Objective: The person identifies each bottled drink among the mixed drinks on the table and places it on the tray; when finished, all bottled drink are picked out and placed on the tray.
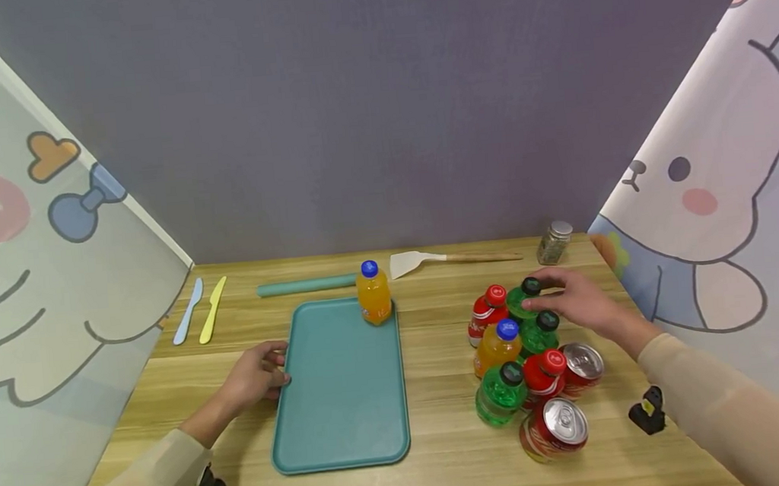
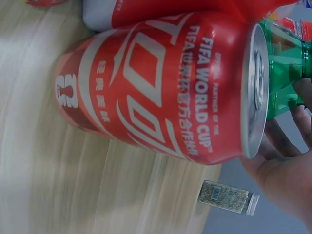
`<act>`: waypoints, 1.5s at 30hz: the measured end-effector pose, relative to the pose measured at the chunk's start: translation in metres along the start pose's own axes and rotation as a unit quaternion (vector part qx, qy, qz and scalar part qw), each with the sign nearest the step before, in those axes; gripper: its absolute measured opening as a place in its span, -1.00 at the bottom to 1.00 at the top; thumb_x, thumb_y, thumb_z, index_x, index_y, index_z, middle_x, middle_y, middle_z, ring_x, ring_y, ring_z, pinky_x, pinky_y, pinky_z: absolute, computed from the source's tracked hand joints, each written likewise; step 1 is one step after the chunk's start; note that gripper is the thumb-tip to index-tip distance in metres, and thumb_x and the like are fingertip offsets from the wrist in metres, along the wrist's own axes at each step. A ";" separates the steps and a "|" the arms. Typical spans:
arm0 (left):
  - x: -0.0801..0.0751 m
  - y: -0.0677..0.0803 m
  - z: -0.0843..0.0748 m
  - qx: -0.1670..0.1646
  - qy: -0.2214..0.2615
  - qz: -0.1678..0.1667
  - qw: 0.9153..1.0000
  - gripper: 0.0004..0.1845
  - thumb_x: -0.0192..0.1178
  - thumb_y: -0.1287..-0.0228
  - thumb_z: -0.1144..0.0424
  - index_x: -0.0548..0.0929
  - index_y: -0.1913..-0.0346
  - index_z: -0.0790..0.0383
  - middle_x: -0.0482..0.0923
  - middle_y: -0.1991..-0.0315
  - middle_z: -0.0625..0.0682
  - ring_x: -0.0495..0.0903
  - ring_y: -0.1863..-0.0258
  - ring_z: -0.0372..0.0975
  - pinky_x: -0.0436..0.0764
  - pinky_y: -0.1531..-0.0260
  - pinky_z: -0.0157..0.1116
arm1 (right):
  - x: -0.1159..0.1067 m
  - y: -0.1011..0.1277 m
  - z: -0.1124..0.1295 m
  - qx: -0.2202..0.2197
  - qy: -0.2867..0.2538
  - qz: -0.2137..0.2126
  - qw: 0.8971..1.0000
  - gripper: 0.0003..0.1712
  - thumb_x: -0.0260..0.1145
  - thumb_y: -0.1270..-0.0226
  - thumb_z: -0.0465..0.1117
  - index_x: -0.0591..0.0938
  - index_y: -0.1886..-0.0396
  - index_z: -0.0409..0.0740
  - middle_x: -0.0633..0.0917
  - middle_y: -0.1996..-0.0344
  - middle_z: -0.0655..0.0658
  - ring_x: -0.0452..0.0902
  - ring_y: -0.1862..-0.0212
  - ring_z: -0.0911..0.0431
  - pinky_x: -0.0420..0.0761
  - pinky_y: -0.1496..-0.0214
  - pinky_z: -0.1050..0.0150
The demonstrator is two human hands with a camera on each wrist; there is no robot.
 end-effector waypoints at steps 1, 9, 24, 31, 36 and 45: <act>0.000 0.000 -0.001 0.001 -0.001 0.000 1.000 -0.32 0.26 -0.19 0.64 0.38 -0.41 0.48 0.50 -0.02 0.29 0.62 0.15 -0.06 0.79 0.37 -0.13 | -0.001 0.000 -0.001 0.005 -0.003 -0.004 1.000 -0.39 0.43 -0.39 0.00 0.55 -0.26 -0.27 0.54 -0.24 -0.40 0.51 -0.22 -0.30 0.70 0.09 0.30; 0.004 0.000 -0.003 0.005 0.001 0.008 1.000 -0.33 0.26 -0.20 0.64 0.37 -0.41 0.50 0.49 -0.01 0.30 0.62 0.16 -0.06 0.79 0.37 -0.13 | -0.007 0.003 -0.018 0.045 -0.064 -0.021 0.997 -0.19 0.43 -0.39 -0.01 0.35 -0.46 -0.33 0.45 -0.34 -0.45 0.64 0.13 0.34 0.71 0.15 0.34; 0.002 0.002 -0.004 0.010 0.003 0.005 1.000 -0.34 0.25 -0.22 0.64 0.37 -0.41 0.49 0.49 0.00 0.29 0.61 0.15 -0.06 0.80 0.37 -0.14 | -0.046 0.009 0.011 -0.001 -0.137 -0.049 0.989 -0.59 0.32 -0.49 -0.21 0.48 -0.24 -0.18 0.42 -0.24 0.11 0.61 0.03 0.42 0.77 0.04 0.28; 0.002 0.002 -0.003 0.010 0.006 0.007 1.000 -0.33 0.27 -0.22 0.63 0.37 -0.42 0.49 0.49 -0.01 0.30 0.62 0.14 -0.05 0.80 0.36 -0.12 | -0.066 0.010 0.035 0.023 -0.150 -0.082 0.985 -0.60 0.40 -0.42 -0.14 0.55 -0.19 -0.02 0.62 0.08 0.30 0.67 0.11 0.36 0.78 0.12 0.28; 0.002 -0.001 -0.003 0.013 0.006 0.006 1.000 -0.33 0.26 -0.21 0.63 0.38 -0.41 0.49 0.48 0.01 0.28 0.61 0.15 -0.06 0.80 0.38 -0.13 | -0.078 0.010 0.056 0.025 -0.135 -0.094 0.986 -0.56 0.40 -0.42 -0.07 0.54 -0.22 -0.03 0.60 0.06 0.27 0.66 0.09 0.35 0.79 0.13 0.28; 0.000 -0.002 -0.002 0.007 -0.001 0.006 1.000 -0.33 0.26 -0.21 0.63 0.37 -0.41 0.48 0.49 0.00 0.28 0.62 0.16 -0.07 0.80 0.37 -0.15 | -0.086 0.006 0.100 0.010 -0.124 -0.092 0.988 -0.53 0.35 -0.45 -0.08 0.49 -0.28 -0.04 0.49 -0.09 0.13 0.61 0.02 0.37 0.77 0.08 0.30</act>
Point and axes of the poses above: each hand's wrist, its own y-axis away from the middle knuckle, its own x-axis out of the palm, z = x × y, the point moved 9 cm from there along -y, towards the middle knuckle
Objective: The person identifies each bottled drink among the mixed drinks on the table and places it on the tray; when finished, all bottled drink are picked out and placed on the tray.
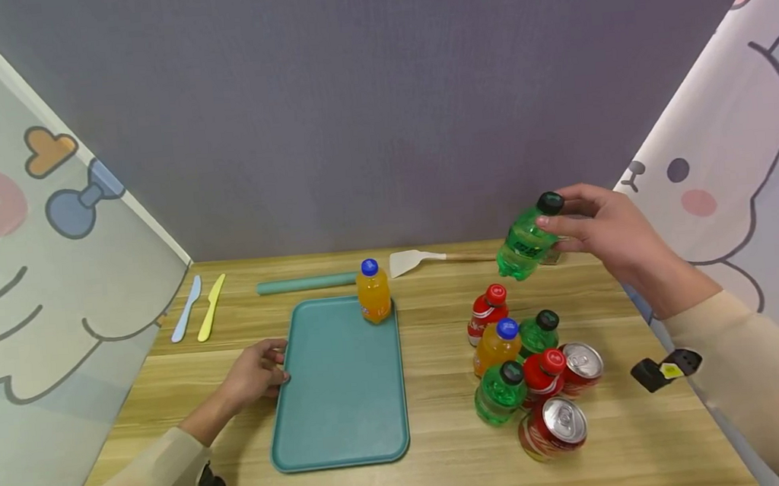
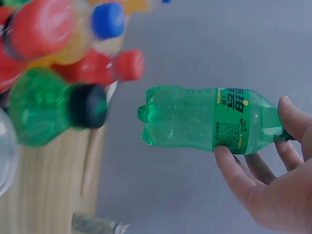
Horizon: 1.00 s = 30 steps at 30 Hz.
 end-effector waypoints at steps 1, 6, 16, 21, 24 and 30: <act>0.000 0.000 0.000 0.000 0.000 -0.001 1.000 -0.33 0.26 -0.21 0.63 0.38 -0.41 0.48 0.49 0.00 0.29 0.62 0.16 -0.06 0.80 0.37 -0.14 | 0.003 0.000 0.006 -0.003 0.003 0.002 1.000 -0.50 0.36 -0.45 -0.07 0.48 -0.29 -0.06 0.48 -0.11 0.12 0.61 0.02 0.37 0.77 0.07 0.30; -0.001 0.003 -0.001 -0.001 -0.001 -0.004 1.000 -0.33 0.27 -0.21 0.63 0.39 -0.41 0.48 0.50 -0.01 0.30 0.63 0.16 -0.06 0.80 0.38 -0.12 | 0.024 0.000 0.035 -0.017 0.010 0.025 0.999 -0.42 0.37 -0.43 -0.03 0.43 -0.32 -0.11 0.48 -0.16 0.03 0.65 0.03 0.31 0.77 0.06 0.28; 0.000 0.002 -0.002 -0.001 -0.013 -0.004 1.000 -0.33 0.28 -0.20 0.63 0.38 -0.40 0.49 0.50 0.00 0.29 0.62 0.16 -0.06 0.79 0.39 -0.12 | 0.088 -0.003 0.085 -0.030 -0.021 0.108 0.994 -0.48 0.43 -0.39 -0.08 0.52 -0.24 -0.15 0.48 -0.22 -0.17 0.68 -0.03 0.10 0.77 -0.03 0.14; 0.000 0.002 -0.002 -0.007 -0.016 -0.009 1.000 -0.33 0.28 -0.20 0.63 0.39 -0.41 0.47 0.51 -0.01 0.28 0.62 0.14 -0.05 0.79 0.38 -0.14 | 0.127 -0.009 0.106 -0.058 -0.037 0.144 0.987 -0.57 0.41 -0.41 -0.17 0.56 -0.19 -0.19 0.52 -0.19 -0.22 0.71 0.02 0.02 0.78 0.01 0.09; -0.001 0.003 -0.002 -0.004 -0.016 -0.010 1.000 -0.33 0.28 -0.20 0.63 0.39 -0.40 0.48 0.51 0.00 0.29 0.62 0.15 -0.05 0.79 0.39 -0.14 | 0.153 -0.016 0.112 -0.059 -0.048 0.161 0.984 -0.60 0.41 -0.40 -0.23 0.58 -0.18 -0.18 0.53 -0.16 -0.24 0.69 0.01 -0.04 0.79 0.02 0.08; 0.000 0.003 -0.003 -0.001 -0.015 -0.011 1.000 -0.34 0.26 -0.19 0.64 0.39 -0.40 0.49 0.50 0.04 0.27 0.61 0.20 -0.07 0.78 0.42 -0.15 | 0.206 -0.023 0.115 -0.049 -0.052 0.187 0.980 -0.60 0.46 -0.34 -0.24 0.60 -0.14 -0.10 0.56 -0.14 -0.21 0.65 -0.10 -0.11 0.77 -0.03 -0.03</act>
Point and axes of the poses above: each hand's wrist, its own y-axis away from the middle knuckle, its own x-axis out of the palm, z = x × y, the point moved 9 cm from there along -y, towards the middle knuckle
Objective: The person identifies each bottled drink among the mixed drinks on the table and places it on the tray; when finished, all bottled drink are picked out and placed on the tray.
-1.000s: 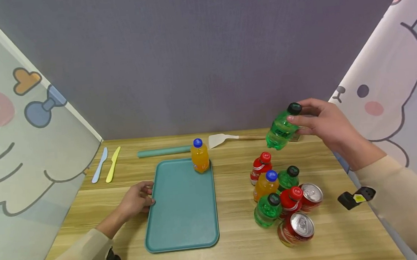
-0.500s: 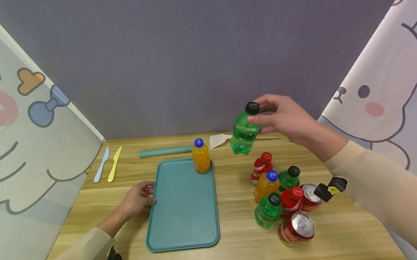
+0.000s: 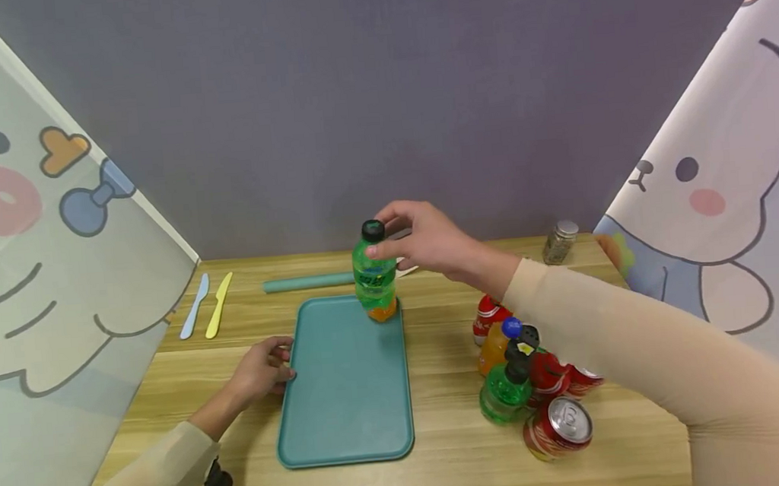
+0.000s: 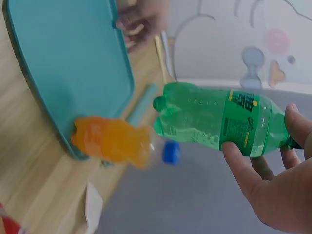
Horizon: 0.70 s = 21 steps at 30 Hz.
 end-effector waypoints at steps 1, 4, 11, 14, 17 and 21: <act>0.000 0.000 -0.001 0.001 0.000 0.000 1.000 -0.34 0.25 -0.19 0.64 0.39 -0.39 0.49 0.50 0.04 0.27 0.61 0.20 -0.08 0.78 0.42 -0.15 | 0.007 -0.004 -0.001 0.001 0.003 0.002 1.000 -0.60 0.47 -0.33 -0.23 0.61 -0.13 -0.08 0.57 -0.14 -0.20 0.65 -0.10 -0.11 0.77 -0.04 -0.03; 0.000 0.001 -0.002 0.003 0.001 -0.002 1.000 -0.34 0.25 -0.17 0.65 0.39 -0.38 0.50 0.49 0.06 0.26 0.60 0.22 -0.08 0.78 0.43 -0.15 | 0.026 -0.014 -0.006 0.001 0.008 0.002 1.000 -0.60 0.50 -0.30 -0.22 0.62 -0.10 -0.04 0.60 -0.11 -0.16 0.65 -0.09 -0.06 0.77 -0.01 0.03; 0.001 0.001 -0.003 0.004 0.009 0.002 1.000 -0.34 0.24 -0.19 0.65 0.38 -0.39 0.51 0.48 0.06 0.26 0.59 0.21 -0.09 0.78 0.42 -0.15 | 0.060 -0.036 -0.016 -0.014 0.023 -0.015 1.000 -0.61 0.55 -0.24 -0.22 0.65 -0.03 -0.02 0.65 -0.05 -0.11 0.64 0.06 -0.06 0.74 0.16 0.11; 0.001 0.001 -0.002 0.001 0.014 0.002 1.000 -0.34 0.23 -0.20 0.66 0.38 -0.40 0.51 0.48 0.06 0.26 0.58 0.21 -0.09 0.78 0.42 -0.15 | 0.070 -0.044 -0.021 -0.021 0.050 -0.023 0.998 -0.62 0.56 -0.23 -0.17 0.65 -0.01 0.01 0.66 -0.05 -0.06 0.62 -0.05 -0.04 0.73 0.06 0.07; 0.001 0.001 0.000 -0.002 0.014 0.001 1.000 -0.34 0.22 -0.21 0.66 0.37 -0.40 0.50 0.48 0.06 0.26 0.58 0.21 -0.09 0.78 0.43 -0.15 | 0.080 -0.052 -0.026 -0.023 0.075 -0.032 0.996 -0.62 0.56 -0.24 -0.12 0.65 -0.02 0.03 0.66 -0.05 -0.03 0.59 -0.12 -0.02 0.69 -0.02 0.06; 0.001 0.000 0.001 -0.002 0.011 0.002 1.000 -0.34 0.22 -0.20 0.66 0.37 -0.41 0.50 0.48 0.06 0.26 0.59 0.22 -0.09 0.77 0.44 -0.14 | 0.094 -0.063 -0.034 -0.019 0.096 -0.040 0.994 -0.58 0.55 -0.26 -0.06 0.63 -0.07 0.04 0.66 -0.07 -0.01 0.58 -0.14 0.00 0.67 -0.05 0.07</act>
Point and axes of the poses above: each hand's wrist, its own y-axis away from the middle knuckle, its own x-axis out of the palm, z = x × y, the point moved 9 cm from there along -y, towards the middle knuckle
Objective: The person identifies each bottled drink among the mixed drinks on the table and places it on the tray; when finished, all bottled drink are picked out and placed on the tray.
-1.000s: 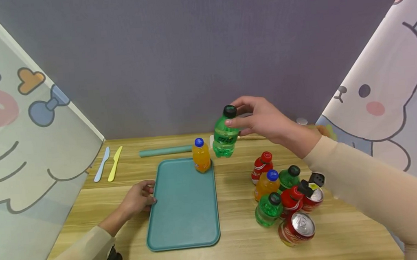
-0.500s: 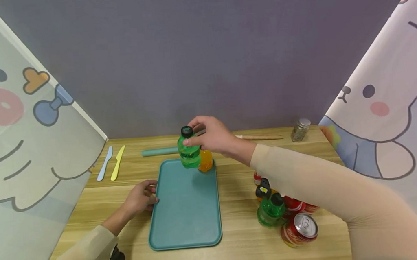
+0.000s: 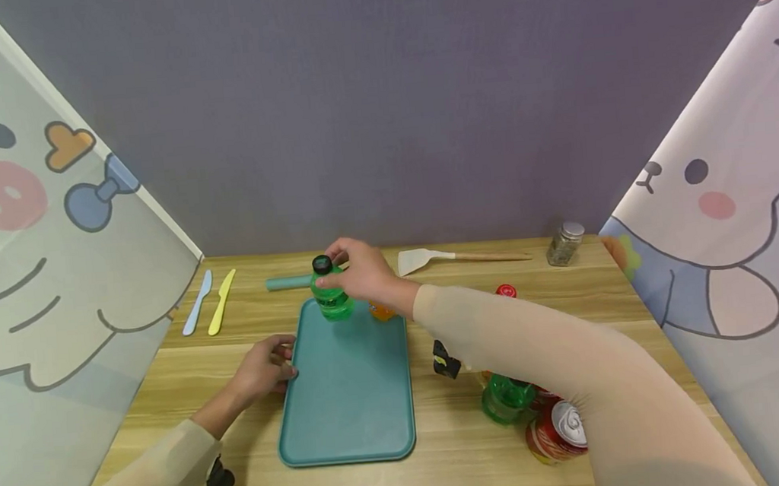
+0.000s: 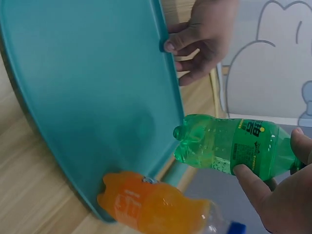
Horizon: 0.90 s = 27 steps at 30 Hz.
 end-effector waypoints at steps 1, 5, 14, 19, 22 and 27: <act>-0.001 0.000 0.001 -0.002 -0.002 -0.002 1.000 -0.34 0.22 -0.20 0.66 0.37 -0.41 0.49 0.49 0.06 0.25 0.59 0.22 -0.09 0.78 0.44 -0.14 | 0.005 -0.003 -0.001 0.001 0.002 0.002 1.000 -0.56 0.54 -0.26 -0.05 0.62 -0.09 0.04 0.66 -0.08 -0.02 0.58 -0.14 0.01 0.68 -0.04 0.08; -0.002 0.001 0.001 -0.005 -0.005 -0.005 1.000 -0.34 0.22 -0.19 0.66 0.38 -0.40 0.50 0.49 0.06 0.26 0.59 0.21 -0.09 0.78 0.43 -0.14 | 0.023 -0.013 -0.003 0.002 0.007 0.011 1.000 -0.53 0.52 -0.29 -0.02 0.59 -0.13 0.03 0.66 -0.09 -0.03 0.57 -0.14 0.02 0.66 -0.02 0.11; 0.000 -0.002 0.001 0.002 -0.002 -0.009 1.000 -0.32 0.23 -0.18 0.65 0.38 -0.41 0.49 0.50 0.07 0.25 0.59 0.24 -0.09 0.78 0.45 -0.16 | 0.043 -0.031 -0.011 0.002 0.004 -0.014 1.000 -0.62 0.55 -0.26 -0.07 0.60 0.01 0.02 0.68 0.00 -0.04 0.58 -0.12 0.00 0.65 -0.04 0.09; 0.000 -0.004 0.001 -0.002 -0.005 -0.010 1.000 -0.33 0.24 -0.18 0.65 0.39 -0.40 0.48 0.50 0.08 0.24 0.59 0.23 -0.09 0.78 0.45 -0.16 | 0.054 -0.037 -0.018 0.013 0.012 -0.013 1.000 -0.61 0.51 -0.31 -0.08 0.58 -0.04 -0.01 0.66 -0.06 -0.09 0.56 -0.14 -0.03 0.64 -0.11 0.06; 0.000 -0.004 0.000 -0.003 -0.006 -0.008 1.000 -0.34 0.23 -0.19 0.64 0.39 -0.40 0.48 0.49 0.07 0.24 0.59 0.22 -0.09 0.78 0.44 -0.16 | 0.060 -0.039 -0.021 0.019 0.022 -0.011 1.000 -0.60 0.48 -0.34 -0.07 0.56 -0.08 -0.02 0.65 -0.09 -0.10 0.56 -0.14 -0.03 0.65 -0.11 0.05; 0.000 -0.003 0.000 -0.007 -0.005 -0.007 1.000 -0.34 0.22 -0.20 0.64 0.38 -0.41 0.48 0.49 0.06 0.24 0.59 0.21 -0.09 0.78 0.43 -0.16 | 0.063 -0.042 -0.023 0.019 0.031 -0.013 0.999 -0.58 0.46 -0.36 -0.05 0.55 -0.12 -0.01 0.65 -0.11 -0.09 0.58 -0.14 -0.03 0.66 -0.09 0.06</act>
Point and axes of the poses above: each hand's wrist, its own y-axis away from the middle knuckle, its own x-axis out of the palm, z = x × y, the point moved 9 cm from there along -y, towards the middle knuckle
